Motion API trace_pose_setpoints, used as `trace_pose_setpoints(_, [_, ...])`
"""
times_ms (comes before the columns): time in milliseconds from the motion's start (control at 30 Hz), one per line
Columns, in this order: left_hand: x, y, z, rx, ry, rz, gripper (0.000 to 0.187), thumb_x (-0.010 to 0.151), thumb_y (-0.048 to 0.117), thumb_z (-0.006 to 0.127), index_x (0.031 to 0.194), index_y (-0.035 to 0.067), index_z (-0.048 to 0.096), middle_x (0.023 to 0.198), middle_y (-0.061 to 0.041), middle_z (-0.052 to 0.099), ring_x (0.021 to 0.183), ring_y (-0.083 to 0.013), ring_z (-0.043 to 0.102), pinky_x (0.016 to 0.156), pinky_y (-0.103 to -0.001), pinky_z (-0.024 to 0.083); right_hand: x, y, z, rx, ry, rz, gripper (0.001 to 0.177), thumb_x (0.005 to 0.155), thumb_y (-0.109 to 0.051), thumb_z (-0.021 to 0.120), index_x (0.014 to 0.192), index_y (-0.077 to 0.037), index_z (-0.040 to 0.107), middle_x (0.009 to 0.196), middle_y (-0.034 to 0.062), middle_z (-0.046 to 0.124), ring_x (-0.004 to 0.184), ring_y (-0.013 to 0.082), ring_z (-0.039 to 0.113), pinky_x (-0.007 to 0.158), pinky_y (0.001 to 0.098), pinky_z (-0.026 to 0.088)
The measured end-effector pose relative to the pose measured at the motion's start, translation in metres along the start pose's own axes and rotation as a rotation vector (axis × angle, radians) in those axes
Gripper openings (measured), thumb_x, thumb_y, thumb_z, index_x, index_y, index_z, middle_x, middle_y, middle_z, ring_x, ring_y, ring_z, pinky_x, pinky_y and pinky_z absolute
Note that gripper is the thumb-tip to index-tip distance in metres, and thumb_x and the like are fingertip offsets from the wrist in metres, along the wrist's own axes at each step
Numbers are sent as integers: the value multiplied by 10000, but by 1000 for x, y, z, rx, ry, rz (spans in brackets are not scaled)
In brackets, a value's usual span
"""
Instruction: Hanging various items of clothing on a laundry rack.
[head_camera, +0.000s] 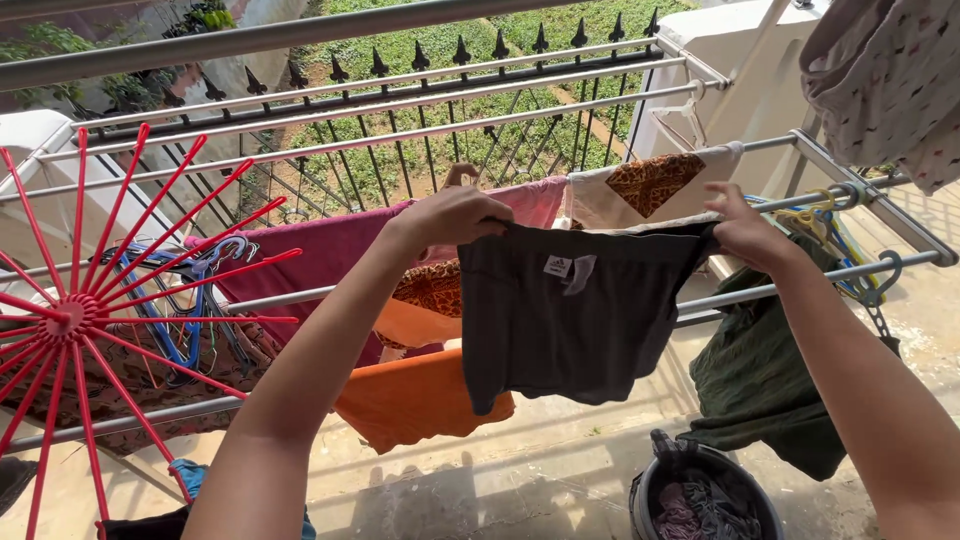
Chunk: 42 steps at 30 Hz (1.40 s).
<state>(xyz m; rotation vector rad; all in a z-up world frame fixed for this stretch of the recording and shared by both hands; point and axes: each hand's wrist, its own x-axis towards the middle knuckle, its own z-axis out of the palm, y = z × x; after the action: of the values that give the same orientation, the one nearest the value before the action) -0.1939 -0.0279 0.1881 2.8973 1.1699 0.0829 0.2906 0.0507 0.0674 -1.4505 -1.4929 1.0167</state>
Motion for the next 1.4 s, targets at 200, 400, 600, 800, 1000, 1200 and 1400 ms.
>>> trace_pose_setpoints(200, [27,-68,51,-14,591,440,184,1050,263,591,1153,237,741,1144,-12,759,1030,-210,703,1062,-485,262,28,-8,9,112,-307,96,283,908,27,553,1159,23,683,909,56,690,778,168,628,667,315,527])
trace_pose_setpoints(400, [43,-111,53,-1442,219,-106,416,996,271,662,1389,136,678,1073,-70,713,718,-121,450,605,-238,346,85,-23,19,-303,-263,268,369,968,-256,669,1015,108,710,767,158,575,544,233,511,482,378,407])
trace_pose_setpoints(600, [68,-86,3,48,143,92,360,866,468,734,1103,202,786,945,-6,761,1059,-299,586,964,-434,398,114,-51,10,-90,-166,438,273,942,-198,577,999,66,620,830,205,649,646,339,676,680,536,650])
trace_pose_setpoints(800, [97,-143,-1,-356,243,362,185,1007,363,661,1094,261,788,1510,-35,565,1494,-285,361,1236,-602,240,112,-51,-1,785,-58,185,324,1012,-282,499,1160,-50,669,1046,80,749,1001,268,727,1006,476,558])
trace_pose_setpoints(1000, [133,-104,-4,-705,321,387,234,853,275,816,1042,138,804,1604,-123,371,1463,-301,333,1135,-601,356,104,-79,35,1131,272,-641,362,1047,-389,485,1370,-230,524,1339,-45,597,1255,178,560,1017,382,512])
trace_pose_setpoints(1200, [165,-100,25,-488,678,412,168,863,159,810,845,10,734,1232,-77,747,945,-198,752,754,-293,618,179,-133,13,606,181,-922,413,1053,-309,514,1445,-179,514,1468,47,527,1373,242,488,1107,395,438])
trace_pose_setpoints(1400, [177,-105,21,-1561,227,249,616,888,198,735,1462,205,512,1265,-131,723,921,-269,786,855,-395,626,232,-269,40,-37,13,-1220,486,1061,-215,552,1534,-117,504,1623,160,447,1515,322,402,1215,414,349])
